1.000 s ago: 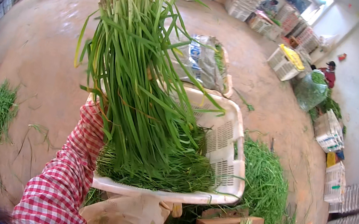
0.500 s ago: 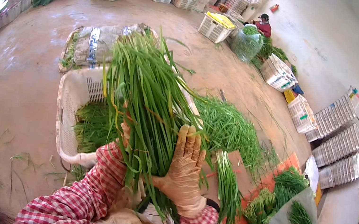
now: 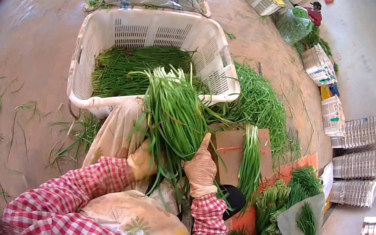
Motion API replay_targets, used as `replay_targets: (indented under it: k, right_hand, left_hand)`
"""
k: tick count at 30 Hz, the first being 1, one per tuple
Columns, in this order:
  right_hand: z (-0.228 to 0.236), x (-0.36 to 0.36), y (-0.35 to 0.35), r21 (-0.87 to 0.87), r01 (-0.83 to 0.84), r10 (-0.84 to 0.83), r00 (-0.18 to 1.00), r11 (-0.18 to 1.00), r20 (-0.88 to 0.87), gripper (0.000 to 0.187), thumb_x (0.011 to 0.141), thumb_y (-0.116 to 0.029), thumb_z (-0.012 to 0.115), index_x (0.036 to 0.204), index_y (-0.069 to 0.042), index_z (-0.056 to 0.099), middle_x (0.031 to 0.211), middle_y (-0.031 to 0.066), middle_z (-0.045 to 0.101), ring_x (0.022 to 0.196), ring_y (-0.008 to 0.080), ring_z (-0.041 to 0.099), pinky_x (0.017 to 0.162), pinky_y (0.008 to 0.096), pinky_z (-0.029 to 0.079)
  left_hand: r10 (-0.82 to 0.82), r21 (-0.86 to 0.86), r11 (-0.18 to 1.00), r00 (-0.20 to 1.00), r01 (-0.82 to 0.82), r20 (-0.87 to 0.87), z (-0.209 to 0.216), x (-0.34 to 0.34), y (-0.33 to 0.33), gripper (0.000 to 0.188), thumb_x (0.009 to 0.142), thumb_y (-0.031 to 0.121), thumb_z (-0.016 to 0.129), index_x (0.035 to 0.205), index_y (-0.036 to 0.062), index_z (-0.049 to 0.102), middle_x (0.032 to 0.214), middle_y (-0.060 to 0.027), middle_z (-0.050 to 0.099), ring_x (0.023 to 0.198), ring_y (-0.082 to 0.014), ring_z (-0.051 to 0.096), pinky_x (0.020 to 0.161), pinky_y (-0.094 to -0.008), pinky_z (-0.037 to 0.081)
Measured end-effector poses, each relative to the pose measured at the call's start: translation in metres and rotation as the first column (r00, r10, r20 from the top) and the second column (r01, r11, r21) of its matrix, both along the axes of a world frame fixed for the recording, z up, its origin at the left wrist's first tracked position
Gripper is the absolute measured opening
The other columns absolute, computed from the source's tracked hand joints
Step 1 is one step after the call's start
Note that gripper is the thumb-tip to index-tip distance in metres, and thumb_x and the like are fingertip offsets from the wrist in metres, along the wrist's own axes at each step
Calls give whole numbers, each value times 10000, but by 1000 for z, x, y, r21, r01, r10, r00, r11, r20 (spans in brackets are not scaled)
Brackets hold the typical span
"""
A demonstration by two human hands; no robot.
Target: The person sorts and bundles green chives by hand, removing damaged leaves, aligning the stalks, and securing them with red ties before placing the bundles into a white crate.
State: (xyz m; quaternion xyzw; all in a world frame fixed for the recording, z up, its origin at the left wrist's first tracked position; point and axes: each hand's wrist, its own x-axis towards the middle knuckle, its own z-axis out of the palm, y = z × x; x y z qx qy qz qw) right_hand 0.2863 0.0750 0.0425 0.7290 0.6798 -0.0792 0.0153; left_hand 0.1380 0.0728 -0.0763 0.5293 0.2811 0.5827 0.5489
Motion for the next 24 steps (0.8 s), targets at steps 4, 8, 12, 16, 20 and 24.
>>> replay_targets:
  k: [4, 8, 12, 16, 20, 24]
  right_hand:
    - [4, -14, -4, -21, 18, -15, 992, 1000, 129, 1047, 679, -228, 739, 1457, -4, 74, 817, 190, 632, 679, 338, 634, 624, 389, 510]
    - [7, -19, -10, -3, 20, -20, 1000, 1000, -3, 1087, 664, -254, 758, 1448, 21, 57, 803, 199, 629, 667, 342, 633, 608, 402, 516]
    - [17, -60, -46, 2, -90, 90, 995, 996, -37, 1157, 690, -308, 758, 1418, 57, -64, 839, 225, 611, 651, 349, 629, 574, 415, 515]
    - [9, -50, -70, -27, -146, 142, 984, 989, -111, 1130, 709, -296, 750, 1416, 55, -58, 920, 251, 589, 728, 382, 623, 610, 422, 516]
    - [9, -22, -90, 280, -386, 466, 821, 879, -330, 934, 802, -292, 656, 1432, 21, 42, 1143, 285, 522, 976, 446, 535, 805, 437, 489]
    - [26, 31, -112, -197, -592, 415, 730, 782, -543, 750, 838, -350, 574, 1449, -105, 216, 1198, 248, 530, 1117, 406, 491, 927, 455, 405]
  left_hand:
    - [170, -295, 528, 241, 796, 955, 11, -32, -31, 396, 856, 221, 576, 1224, 75, 555, 1281, -125, 538, 1195, -298, 490, 1069, -466, 315]
    - [-76, -392, 605, 540, 693, 838, 49, -24, -11, 472, 873, 356, 604, 1250, 83, 529, 1241, -133, 566, 1137, -261, 544, 1009, -436, 406]
    - [-37, -456, 604, 595, 653, 803, 37, -8, 10, 645, 846, 472, 602, 1318, 60, 450, 1270, -140, 546, 1094, -269, 570, 927, -394, 481]
    - [-61, -320, 596, 440, 736, 896, 45, -5, 9, 669, 835, 529, 574, 1312, 73, 463, 1258, -182, 542, 1050, -325, 593, 887, -442, 508]
    - [-141, -240, 590, 391, 771, 909, 64, -18, 7, 638, 821, 421, 632, 1306, 41, 466, 1210, -186, 576, 976, -340, 626, 863, -454, 521]
    - [-245, -444, 628, 704, 639, 666, 123, -56, 18, 583, 781, 285, 679, 1244, -18, 495, 1056, -211, 638, 853, -302, 665, 769, -420, 564]
